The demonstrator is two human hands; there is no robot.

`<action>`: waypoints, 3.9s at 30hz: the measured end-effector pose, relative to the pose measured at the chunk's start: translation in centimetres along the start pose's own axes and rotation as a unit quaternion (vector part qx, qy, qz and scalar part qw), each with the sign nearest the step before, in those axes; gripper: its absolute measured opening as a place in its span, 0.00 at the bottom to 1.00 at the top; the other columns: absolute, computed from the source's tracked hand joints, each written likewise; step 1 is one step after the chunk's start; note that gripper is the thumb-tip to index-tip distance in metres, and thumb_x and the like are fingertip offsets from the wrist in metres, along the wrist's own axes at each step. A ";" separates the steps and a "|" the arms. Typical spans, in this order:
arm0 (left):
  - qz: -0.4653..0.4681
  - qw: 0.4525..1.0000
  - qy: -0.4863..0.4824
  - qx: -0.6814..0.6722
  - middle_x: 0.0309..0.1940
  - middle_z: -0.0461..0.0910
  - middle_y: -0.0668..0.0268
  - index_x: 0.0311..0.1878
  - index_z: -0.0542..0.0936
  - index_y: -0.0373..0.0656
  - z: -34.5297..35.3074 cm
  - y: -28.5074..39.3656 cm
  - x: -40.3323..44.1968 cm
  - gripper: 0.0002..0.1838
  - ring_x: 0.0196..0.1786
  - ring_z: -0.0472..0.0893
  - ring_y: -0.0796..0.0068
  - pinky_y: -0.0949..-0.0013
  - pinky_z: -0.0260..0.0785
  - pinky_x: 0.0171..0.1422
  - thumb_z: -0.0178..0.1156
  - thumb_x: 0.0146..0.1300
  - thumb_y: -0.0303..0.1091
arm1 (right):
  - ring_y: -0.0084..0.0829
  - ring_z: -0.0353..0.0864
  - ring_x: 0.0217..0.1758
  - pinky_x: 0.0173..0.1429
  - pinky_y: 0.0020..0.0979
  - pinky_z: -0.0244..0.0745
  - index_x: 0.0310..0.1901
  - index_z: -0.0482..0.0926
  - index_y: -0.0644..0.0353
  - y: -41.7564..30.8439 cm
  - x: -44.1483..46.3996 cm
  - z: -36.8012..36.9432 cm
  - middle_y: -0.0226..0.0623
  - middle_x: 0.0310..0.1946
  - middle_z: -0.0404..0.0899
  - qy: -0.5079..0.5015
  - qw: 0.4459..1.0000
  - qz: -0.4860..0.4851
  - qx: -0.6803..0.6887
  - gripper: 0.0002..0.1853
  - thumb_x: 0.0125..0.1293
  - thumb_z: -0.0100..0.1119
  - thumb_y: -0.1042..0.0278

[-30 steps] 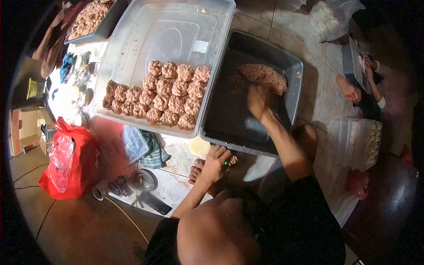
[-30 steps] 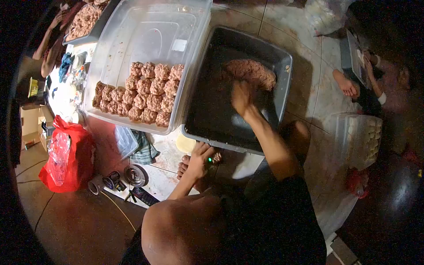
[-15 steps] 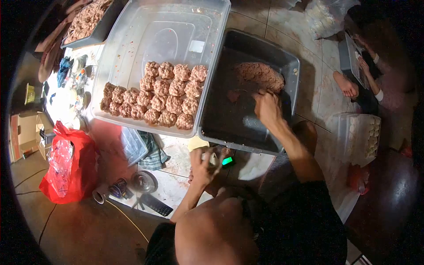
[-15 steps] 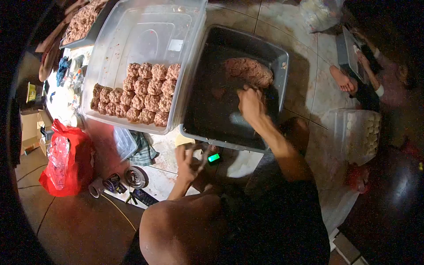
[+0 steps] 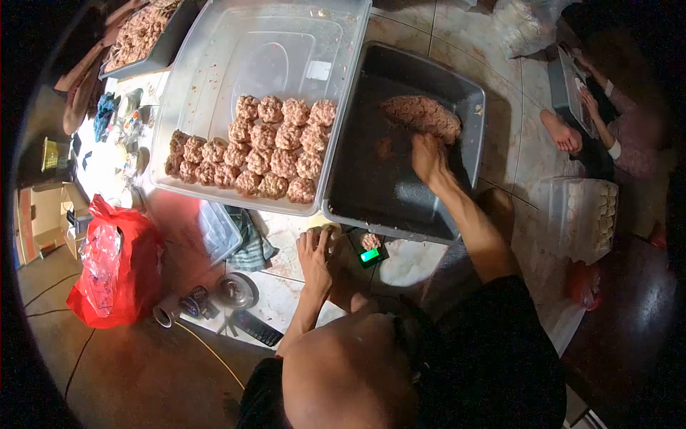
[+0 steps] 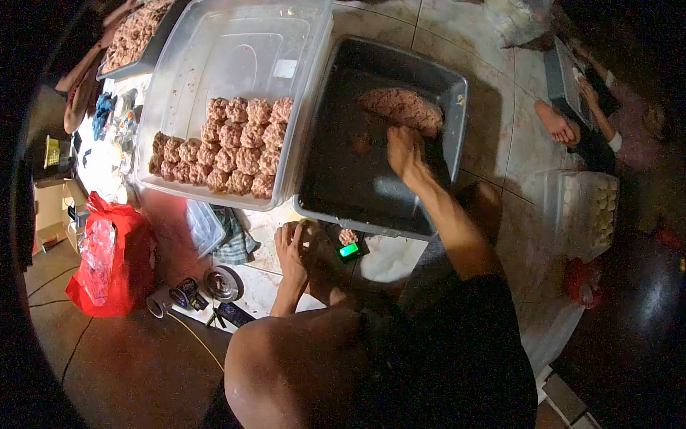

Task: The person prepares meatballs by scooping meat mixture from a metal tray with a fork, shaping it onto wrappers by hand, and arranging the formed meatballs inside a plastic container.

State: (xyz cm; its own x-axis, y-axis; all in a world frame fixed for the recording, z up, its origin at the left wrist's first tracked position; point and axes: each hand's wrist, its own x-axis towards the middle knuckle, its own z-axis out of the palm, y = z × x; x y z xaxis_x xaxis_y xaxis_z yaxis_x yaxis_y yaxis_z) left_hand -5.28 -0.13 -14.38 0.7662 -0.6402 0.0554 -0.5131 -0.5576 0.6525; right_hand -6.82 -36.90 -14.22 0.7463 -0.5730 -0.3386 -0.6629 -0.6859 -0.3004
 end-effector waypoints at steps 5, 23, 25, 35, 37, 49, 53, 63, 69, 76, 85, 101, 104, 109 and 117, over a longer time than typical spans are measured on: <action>0.007 0.999 0.037 -0.026 0.49 0.82 0.53 0.54 0.85 0.35 0.4 -0.3 0.0 0.20 0.54 0.76 0.49 0.53 0.67 0.61 0.64 0.57 0.26 | 0.58 0.82 0.42 0.49 0.52 0.77 0.38 0.82 0.70 2.1 -3.1 3.1 0.62 0.40 0.83 0.051 0.994 -0.099 0.003 0.09 0.67 0.55 0.74; -0.424 0.495 0.155 -0.742 0.64 0.79 0.43 0.67 0.72 0.31 -2.5 6.9 1.9 0.27 0.65 0.82 0.44 0.42 0.77 0.71 0.47 0.82 0.48 | 0.46 0.89 0.53 0.61 0.40 0.79 0.55 0.88 0.60 -4.9 -7.4 0.1 0.50 0.50 0.90 -0.295 0.937 -0.099 0.162 0.17 0.73 0.61 0.59; -0.364 0.498 0.145 -0.773 0.65 0.79 0.42 0.69 0.71 0.29 -3.3 6.3 1.2 0.33 0.66 0.82 0.42 0.43 0.77 0.71 0.46 0.79 0.53 | 0.48 0.90 0.50 0.60 0.40 0.80 0.56 0.87 0.61 -6.8 -9.4 -5.2 0.49 0.47 0.91 -0.259 0.936 -0.134 0.197 0.17 0.74 0.61 0.61; -0.282 0.482 -0.009 -0.830 0.58 0.85 0.50 0.61 0.79 0.32 -3.5 11.7 7.8 0.40 0.61 0.84 0.54 0.52 0.75 0.71 0.45 0.76 0.67 | 0.59 0.86 0.39 0.41 0.50 0.79 0.61 0.80 0.56 -10.7 -19.1 -12.8 0.56 0.37 0.85 -0.011 0.962 -0.218 0.167 0.15 0.75 0.59 0.70; -0.315 0.477 0.005 -0.820 0.57 0.85 0.48 0.60 0.79 0.31 -3.1 12.3 8.2 0.43 0.59 0.85 0.52 0.51 0.75 0.69 0.42 0.75 0.69 | 0.60 0.86 0.38 0.41 0.53 0.78 0.60 0.80 0.57 -10.2 -18.8 -9.3 0.56 0.36 0.85 0.033 0.968 -0.206 0.140 0.14 0.76 0.58 0.70; -0.297 0.375 0.021 -0.878 0.49 0.86 0.46 0.57 0.80 0.29 -2.5 11.4 7.6 0.42 0.57 0.86 0.45 0.52 0.75 0.71 0.44 0.75 0.68 | 0.58 0.86 0.43 0.45 0.50 0.78 0.47 0.80 0.63 -9.7 -23.0 -14.2 0.53 0.40 0.86 0.063 0.966 -0.202 0.152 0.06 0.76 0.57 0.71; -0.343 0.453 -0.009 -0.823 0.47 0.88 0.51 0.51 0.82 0.35 -3.0 13.0 6.7 0.38 0.52 0.88 0.53 0.56 0.78 0.63 0.45 0.75 0.67 | 0.59 0.87 0.41 0.41 0.54 0.79 0.48 0.77 0.62 -8.4 -21.7 -8.5 0.53 0.37 0.84 0.024 0.964 -0.239 0.112 0.06 0.71 0.56 0.75; -0.356 0.504 0.093 -0.782 0.50 0.88 0.49 0.57 0.82 0.29 -2.7 12.2 6.8 0.41 0.53 0.87 0.56 0.54 0.76 0.67 0.46 0.74 0.66 | 0.61 0.85 0.42 0.44 0.52 0.78 0.47 0.80 0.61 -9.9 -22.1 -11.6 0.52 0.38 0.84 0.004 0.979 -0.194 0.054 0.05 0.73 0.58 0.74; -0.350 0.500 0.061 -0.790 0.52 0.87 0.49 0.59 0.81 0.29 -3.0 12.5 6.5 0.42 0.55 0.86 0.54 0.54 0.75 0.68 0.46 0.73 0.67 | 0.62 0.84 0.42 0.43 0.53 0.78 0.49 0.81 0.60 -10.2 -21.6 -9.1 0.54 0.39 0.84 0.034 0.966 -0.217 0.133 0.06 0.74 0.58 0.72; -0.316 0.526 0.030 -0.789 0.52 0.88 0.51 0.62 0.81 0.29 -3.4 12.0 7.1 0.43 0.57 0.86 0.54 0.56 0.74 0.72 0.42 0.75 0.67 | 0.60 0.87 0.44 0.44 0.52 0.80 0.52 0.81 0.63 -9.8 -20.4 -10.9 0.57 0.40 0.86 -0.012 0.973 -0.214 0.080 0.09 0.75 0.57 0.73; -0.235 0.689 -0.130 -0.674 0.63 0.81 0.52 0.76 0.70 0.38 -4.6 14.5 5.7 0.41 0.57 0.86 0.63 0.58 0.81 0.59 0.35 0.83 0.66 | 0.28 0.86 0.33 0.38 0.34 0.77 0.43 0.85 0.70 -8.7 -18.4 -11.3 0.45 0.30 0.86 -0.103 0.939 -0.101 0.312 0.13 0.75 0.65 0.65; 0.001 0.923 -0.074 -0.377 0.40 0.87 0.59 0.54 0.81 0.32 -6.8 13.1 6.5 0.24 0.44 0.85 0.77 0.71 0.77 0.52 0.74 0.53 0.22 | 0.32 0.86 0.45 0.51 0.34 0.80 0.52 0.82 0.67 -4.0 -21.1 -1.7 0.40 0.41 0.86 0.098 0.874 -0.177 0.443 0.12 0.69 0.56 0.81; -0.008 0.943 -0.081 -0.323 0.45 0.87 0.62 0.57 0.79 0.29 -7.9 13.7 6.0 0.27 0.47 0.82 0.81 0.73 0.76 0.56 0.74 0.53 0.22 | 0.47 0.86 0.42 0.46 0.40 0.81 0.46 0.84 0.71 -6.8 -19.8 -7.2 0.50 0.37 0.86 0.161 0.891 -0.330 0.268 0.13 0.59 0.57 0.85; -0.039 0.887 -0.083 -0.452 0.45 0.86 0.65 0.58 0.79 0.30 -8.1 14.3 7.0 0.28 0.48 0.81 0.81 0.73 0.75 0.57 0.76 0.52 0.21 | 0.44 0.87 0.39 0.44 0.41 0.82 0.47 0.85 0.71 -7.1 -20.1 -11.5 0.47 0.34 0.85 0.220 0.911 -0.307 0.164 0.15 0.58 0.61 0.85; -0.025 0.867 0.061 -0.494 0.45 0.79 0.70 0.58 0.77 0.37 -7.9 15.9 7.1 0.31 0.46 0.76 0.83 0.75 0.73 0.54 0.82 0.52 0.24 | 0.47 0.85 0.33 0.36 0.40 0.79 0.41 0.85 0.74 -8.0 -22.9 -11.9 0.52 0.31 0.84 0.225 0.918 -0.280 0.166 0.09 0.58 0.63 0.85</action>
State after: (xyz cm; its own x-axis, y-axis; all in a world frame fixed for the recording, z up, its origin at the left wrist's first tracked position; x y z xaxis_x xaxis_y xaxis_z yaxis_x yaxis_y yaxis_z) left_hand -4.93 -9.39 2.36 0.8442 -0.5340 0.0479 0.0577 0.1793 0.9821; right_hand -17.91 -23.62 6.52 0.8754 -0.3512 0.3320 -0.0940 -0.7976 -0.5958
